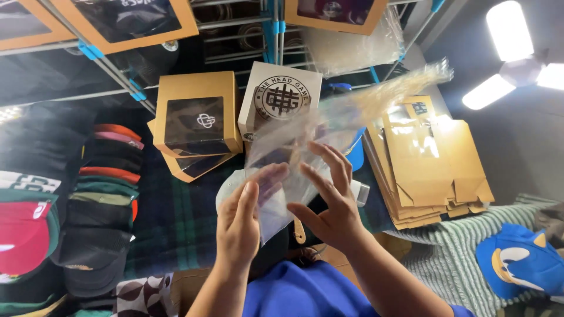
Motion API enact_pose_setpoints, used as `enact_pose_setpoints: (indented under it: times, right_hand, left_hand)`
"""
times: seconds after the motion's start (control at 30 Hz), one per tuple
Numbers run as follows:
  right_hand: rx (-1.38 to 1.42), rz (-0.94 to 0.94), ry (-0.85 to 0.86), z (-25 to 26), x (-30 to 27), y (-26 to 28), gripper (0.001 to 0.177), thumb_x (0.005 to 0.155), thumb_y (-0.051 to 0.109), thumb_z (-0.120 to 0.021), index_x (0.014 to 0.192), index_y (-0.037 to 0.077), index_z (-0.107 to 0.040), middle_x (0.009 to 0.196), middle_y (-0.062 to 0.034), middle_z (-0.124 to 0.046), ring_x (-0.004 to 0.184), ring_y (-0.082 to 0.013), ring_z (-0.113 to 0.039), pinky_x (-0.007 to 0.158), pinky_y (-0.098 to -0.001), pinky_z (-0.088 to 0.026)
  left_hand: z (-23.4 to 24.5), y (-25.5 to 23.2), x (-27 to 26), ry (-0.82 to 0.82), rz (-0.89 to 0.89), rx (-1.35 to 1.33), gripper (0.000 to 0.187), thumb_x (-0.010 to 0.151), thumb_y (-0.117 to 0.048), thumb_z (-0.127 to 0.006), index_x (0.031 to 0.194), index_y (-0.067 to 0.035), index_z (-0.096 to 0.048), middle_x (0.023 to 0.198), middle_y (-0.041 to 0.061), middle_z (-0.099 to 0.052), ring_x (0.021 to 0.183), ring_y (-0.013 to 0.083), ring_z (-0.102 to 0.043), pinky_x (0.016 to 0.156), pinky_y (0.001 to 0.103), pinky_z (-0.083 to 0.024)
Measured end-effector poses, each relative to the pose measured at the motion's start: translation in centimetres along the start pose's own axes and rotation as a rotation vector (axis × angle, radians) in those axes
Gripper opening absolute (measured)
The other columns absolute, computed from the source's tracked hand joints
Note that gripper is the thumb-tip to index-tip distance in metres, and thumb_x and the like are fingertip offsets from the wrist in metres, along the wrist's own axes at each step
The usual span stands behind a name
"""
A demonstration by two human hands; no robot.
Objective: The person prepares hats for shipping by steaming them, brushing them with a small brush, placing them into plastic bags, and then putting the bagged hats into boxes.
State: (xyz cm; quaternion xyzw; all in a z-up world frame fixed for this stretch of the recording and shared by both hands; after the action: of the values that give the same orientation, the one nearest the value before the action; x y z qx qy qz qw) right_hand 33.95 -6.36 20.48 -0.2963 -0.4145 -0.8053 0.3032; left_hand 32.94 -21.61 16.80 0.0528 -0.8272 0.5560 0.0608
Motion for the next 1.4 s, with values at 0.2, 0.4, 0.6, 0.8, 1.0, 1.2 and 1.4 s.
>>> enact_pose_setpoints:
  times: [0.2, 0.4, 0.6, 0.8, 1.0, 1.2, 1.4]
  right_hand:
    - [0.119, -0.026, 0.206, -4.1, -0.8, -1.7, 0.06, 0.104, 0.039, -0.067, 0.156, 0.027, -0.04, 0.167, -0.016, -0.033, 0.155, -0.0451, -0.03, 0.126, -0.0672, -0.031]
    - [0.263, -0.127, 0.149, -5.1, -1.1, -2.9, 0.038, 0.098, 0.013, -0.063, 0.135, 0.019, -0.069, 0.131, -0.0139, -0.068, 0.128, -0.0457, -0.059, 0.103, -0.0599, -0.048]
    - [0.301, -0.131, 0.058, -5.4, -0.5, -1.8, 0.018, 0.086, 0.004, -0.079, 0.102, 0.012, -0.081, 0.096, -0.0044, -0.078, 0.086, -0.0245, -0.076, 0.078, -0.0359, -0.062]
    - [0.226, -0.373, 0.061, -5.7, -1.2, -4.7, 0.012, 0.096, 0.005, -0.068, 0.099, 0.014, -0.075, 0.086, -0.0014, -0.076, 0.072, -0.0197, -0.072, 0.071, -0.033, -0.058]
    - [0.77, -0.981, 0.2, -10.8, -4.5, -7.4, 0.076, 0.102, 0.039, -0.053, 0.156, -0.005, -0.025, 0.155, -0.0406, -0.031, 0.143, -0.062, -0.025, 0.114, -0.0711, -0.027]
    - [1.153, -0.822, 0.07, -13.6, -7.8, -7.1, 0.035, 0.1, 0.003, -0.054, 0.135, -0.002, -0.059, 0.106, -0.0283, -0.075, 0.083, -0.0292, -0.078, 0.063, -0.0344, -0.066]
    - [0.742, -0.69, 0.335, -12.3, -5.4, -3.2, 0.02, 0.101, 0.011, -0.061, 0.118, 0.007, -0.07, 0.094, -0.0163, -0.077, 0.073, -0.0216, -0.076, 0.063, -0.0287, -0.061]
  left_hand:
    - [1.5, 3.5, -0.7, -0.153, 0.271, 0.072, 0.037, 0.096, -0.028, -0.062, 0.109, 0.002, -0.078, 0.107, 0.015, -0.081, 0.103, 0.0219, -0.076, 0.087, 0.041, -0.069]
    - [4.7, 7.4, -2.2, -0.42, 0.315, -0.088, 0.02, 0.09, -0.01, -0.076, 0.091, 0.01, -0.078, 0.083, 0.02, -0.079, 0.086, 0.0262, -0.077, 0.078, 0.053, -0.064]
    - [6.0, 5.1, -3.4, -0.418, 0.301, -0.06, 0.022, 0.09, -0.014, -0.078, 0.086, 0.008, -0.077, 0.084, 0.021, -0.079, 0.084, 0.022, -0.075, 0.074, 0.05, -0.065]
    - [12.2, 5.2, -5.3, -0.395, 0.148, -0.269, 0.02, 0.097, -0.011, -0.067, 0.084, 0.004, -0.066, 0.105, 0.021, -0.075, 0.1, 0.0321, -0.075, 0.078, 0.047, -0.066]
    - [15.9, 1.1, -6.1, -0.108, 0.136, -0.661, 0.025, 0.104, -0.033, -0.045, 0.093, -0.012, -0.052, 0.144, 0.025, -0.06, 0.125, 0.0417, -0.064, 0.088, 0.055, -0.06]
    - [23.9, 2.4, -8.3, -0.176, 0.168, -0.196, 0.026, 0.09, -0.01, -0.065, 0.112, -0.002, -0.054, 0.113, 0.035, -0.073, 0.097, 0.0408, -0.078, 0.08, 0.043, -0.061]
    - [25.3, -4.4, -5.7, -0.156, 0.143, 0.21, 0.045, 0.092, -0.024, -0.067, 0.133, -0.005, -0.062, 0.109, 0.017, -0.077, 0.088, 0.026, -0.076, 0.077, 0.03, -0.058]
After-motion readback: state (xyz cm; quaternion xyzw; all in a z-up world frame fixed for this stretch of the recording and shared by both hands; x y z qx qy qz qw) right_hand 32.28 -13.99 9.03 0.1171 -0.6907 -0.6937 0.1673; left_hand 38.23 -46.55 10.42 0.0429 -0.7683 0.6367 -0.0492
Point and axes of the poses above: each hand's wrist, its own x-axis towards the middle knuckle, its own z-axis out of the back of the hand, y = z × x, the point moved 9 cm from there along x, towards the middle knuckle
